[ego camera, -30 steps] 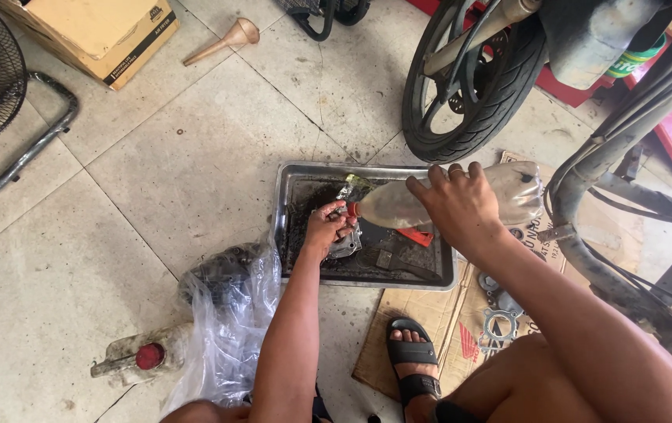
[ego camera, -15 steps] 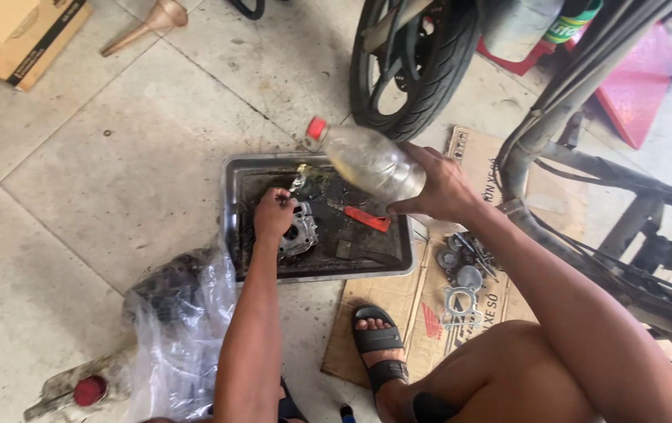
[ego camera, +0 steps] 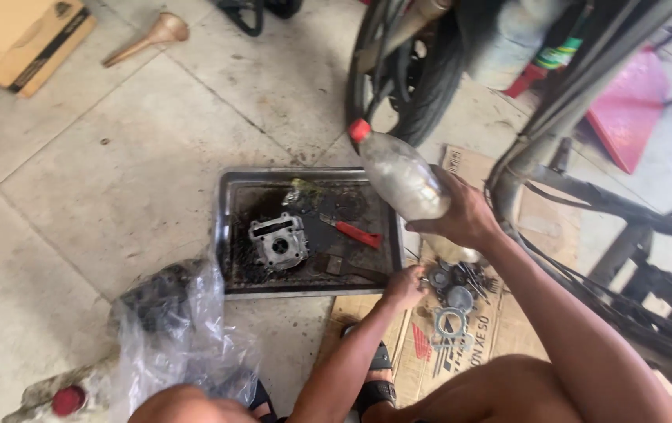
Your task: Cleaning a motorcycle engine component using a brush and cleaning fluid in a metal tray
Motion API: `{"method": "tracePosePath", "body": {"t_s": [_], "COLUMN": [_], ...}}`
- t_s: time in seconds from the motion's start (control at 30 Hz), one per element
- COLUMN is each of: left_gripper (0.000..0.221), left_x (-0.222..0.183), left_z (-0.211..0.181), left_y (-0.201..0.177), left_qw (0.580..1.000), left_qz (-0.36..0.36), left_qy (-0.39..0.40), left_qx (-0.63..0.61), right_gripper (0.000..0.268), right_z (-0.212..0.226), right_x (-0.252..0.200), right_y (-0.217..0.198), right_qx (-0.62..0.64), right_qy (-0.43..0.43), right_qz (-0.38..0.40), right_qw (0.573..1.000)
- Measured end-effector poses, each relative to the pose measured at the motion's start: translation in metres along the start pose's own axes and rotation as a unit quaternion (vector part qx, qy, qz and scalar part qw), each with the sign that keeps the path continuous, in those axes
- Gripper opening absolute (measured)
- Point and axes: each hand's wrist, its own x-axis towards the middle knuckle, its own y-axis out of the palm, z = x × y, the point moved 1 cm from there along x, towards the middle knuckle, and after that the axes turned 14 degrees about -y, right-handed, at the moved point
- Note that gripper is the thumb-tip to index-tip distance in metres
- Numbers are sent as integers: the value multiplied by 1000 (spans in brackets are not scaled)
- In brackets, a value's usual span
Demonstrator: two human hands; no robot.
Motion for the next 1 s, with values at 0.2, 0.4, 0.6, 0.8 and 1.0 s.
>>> {"method": "tracePosePath", "body": {"t_s": [0.2, 0.4, 0.6, 0.8, 1.0], "left_gripper": [28, 46, 117, 143, 149], "left_x": [-28, -72, -103, -100, -69], "left_z": [-47, 23, 76, 55, 59], "left_y": [-149, -277, -311, -335, -329], "left_qw": [987, 846, 920, 875, 831], "left_qz": [-149, -487, -346, -270, -211], "left_qy": [-15, -16, -111, -68, -14], "left_qx": [63, 216, 148, 397, 514], "right_gripper": [104, 102, 107, 90, 76], "right_z": [28, 51, 90, 62, 127], "right_x": [11, 36, 47, 46, 49], "right_y": [2, 41, 85, 117, 84], "right_qx": [-134, -387, -475, -496, -515], "right_qy": [-11, -81, -137, -147, -107], "right_qz": [118, 277, 283, 293, 303], "right_qw": [984, 876, 822, 804, 795]}}
